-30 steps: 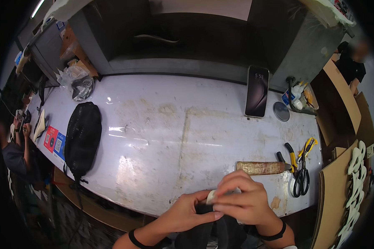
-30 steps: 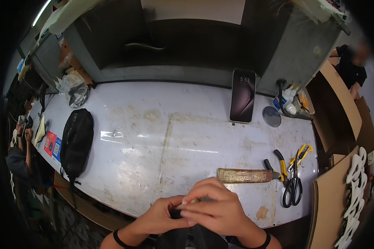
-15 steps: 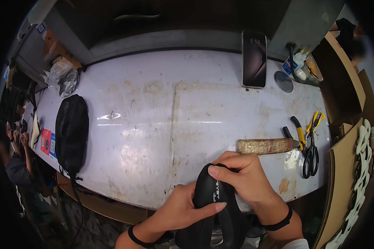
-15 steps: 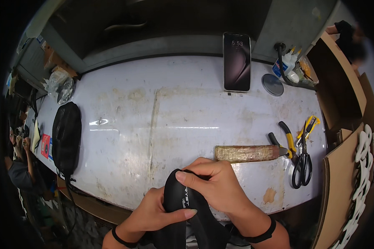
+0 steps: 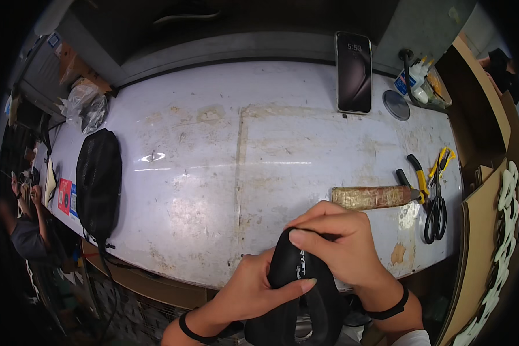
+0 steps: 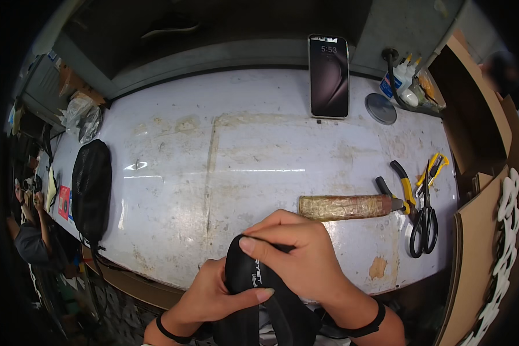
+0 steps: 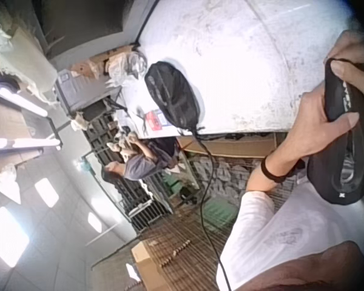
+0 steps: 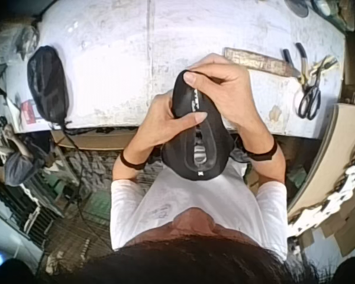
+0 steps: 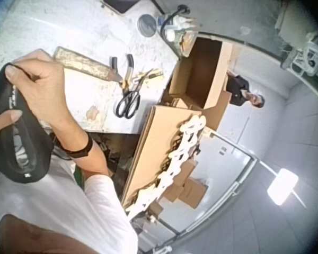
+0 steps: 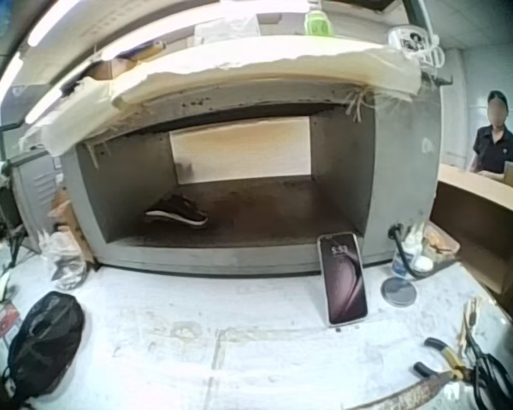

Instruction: The person picks up a bicycle saddle, trims the edges of a black cover with scissors, and stretches it over the saddle. They then secure the cover by pressing the edges into the frame using their hands and pliers.

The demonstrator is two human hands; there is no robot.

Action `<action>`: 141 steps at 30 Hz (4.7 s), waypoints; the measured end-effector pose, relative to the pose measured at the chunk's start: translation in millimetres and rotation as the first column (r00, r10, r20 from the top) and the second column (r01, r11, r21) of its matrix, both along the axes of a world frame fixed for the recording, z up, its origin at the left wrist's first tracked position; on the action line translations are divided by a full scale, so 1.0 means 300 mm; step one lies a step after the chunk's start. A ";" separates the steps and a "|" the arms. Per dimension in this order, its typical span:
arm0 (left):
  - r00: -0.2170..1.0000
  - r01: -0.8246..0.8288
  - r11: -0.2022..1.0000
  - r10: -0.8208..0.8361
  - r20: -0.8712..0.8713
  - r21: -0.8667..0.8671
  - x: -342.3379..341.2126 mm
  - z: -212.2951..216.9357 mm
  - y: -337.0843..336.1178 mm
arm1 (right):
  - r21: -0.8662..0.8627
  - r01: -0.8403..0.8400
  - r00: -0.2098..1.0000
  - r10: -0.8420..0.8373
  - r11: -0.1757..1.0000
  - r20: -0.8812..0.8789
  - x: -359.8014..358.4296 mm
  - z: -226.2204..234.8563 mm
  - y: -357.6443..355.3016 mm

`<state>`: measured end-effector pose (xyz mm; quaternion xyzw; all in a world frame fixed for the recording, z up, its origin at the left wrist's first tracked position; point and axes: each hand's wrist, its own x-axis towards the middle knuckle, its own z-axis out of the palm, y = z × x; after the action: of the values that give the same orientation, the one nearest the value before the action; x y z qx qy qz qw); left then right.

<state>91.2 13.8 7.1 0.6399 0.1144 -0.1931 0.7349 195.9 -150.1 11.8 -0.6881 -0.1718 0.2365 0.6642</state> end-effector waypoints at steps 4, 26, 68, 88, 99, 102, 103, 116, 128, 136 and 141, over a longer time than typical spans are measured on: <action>0.995 0.001 0.997 -0.009 0.102 0.078 0.006 -0.008 -0.001 | 0.229 -0.091 0.984 0.051 0.969 0.173 0.004 -0.011 -0.008; 1.000 0.019 1.000 -0.019 0.000 -0.010 -0.002 -0.011 0.012 | 0.016 0.009 0.993 -0.007 1.000 -0.117 0.002 -0.041 0.007; 0.996 -0.084 0.988 0.087 0.021 -0.128 -0.001 -0.012 0.008 | 0.186 -0.096 0.901 0.165 0.978 -0.401 -0.023 -0.016 -0.021; 0.720 -0.692 0.714 0.692 0.044 0.106 -0.237 0.057 0.339 | 0.181 0.194 0.978 -0.175 0.964 -0.115 -0.081 -0.023 -0.286; 0.763 -0.642 0.764 0.645 -0.045 0.067 -0.376 0.013 -0.002 | 0.091 0.194 0.930 -0.154 0.977 -0.334 -0.022 0.013 -0.222; 0.965 -0.261 0.876 0.247 0.088 0.406 -0.327 0.099 0.078 | 0.029 0.167 0.951 -0.153 0.986 -0.267 -0.006 0.007 -0.240; 0.932 -0.363 0.827 0.310 0.190 0.430 -0.324 0.096 0.116 | 0.023 0.139 0.960 -0.129 0.990 -0.248 -0.003 0.032 -0.231; 0.632 -0.040 0.357 -0.715 0.301 0.933 -0.049 0.123 -0.036 | -0.057 0.106 0.992 -0.109 0.993 -0.066 -0.031 0.030 -0.197; 0.650 -0.029 0.303 -0.718 0.248 0.953 -0.046 0.131 -0.035 | -0.090 0.034 0.978 -0.052 0.995 -0.201 0.059 0.043 -0.159; 0.642 -0.027 0.346 -0.713 0.281 0.938 -0.042 0.113 -0.023 | -0.036 -0.058 0.951 0.044 0.998 -0.307 0.117 0.046 -0.113; 0.625 -0.045 0.350 -0.721 0.300 0.935 -0.048 0.102 -0.028 | -0.041 -0.054 0.990 0.048 0.998 -0.136 0.106 0.039 -0.113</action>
<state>76.8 5.5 37.7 0.9509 -0.2319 -0.0162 0.2042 227.7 -184.0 23.4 -0.6804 -0.1387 0.3033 0.6526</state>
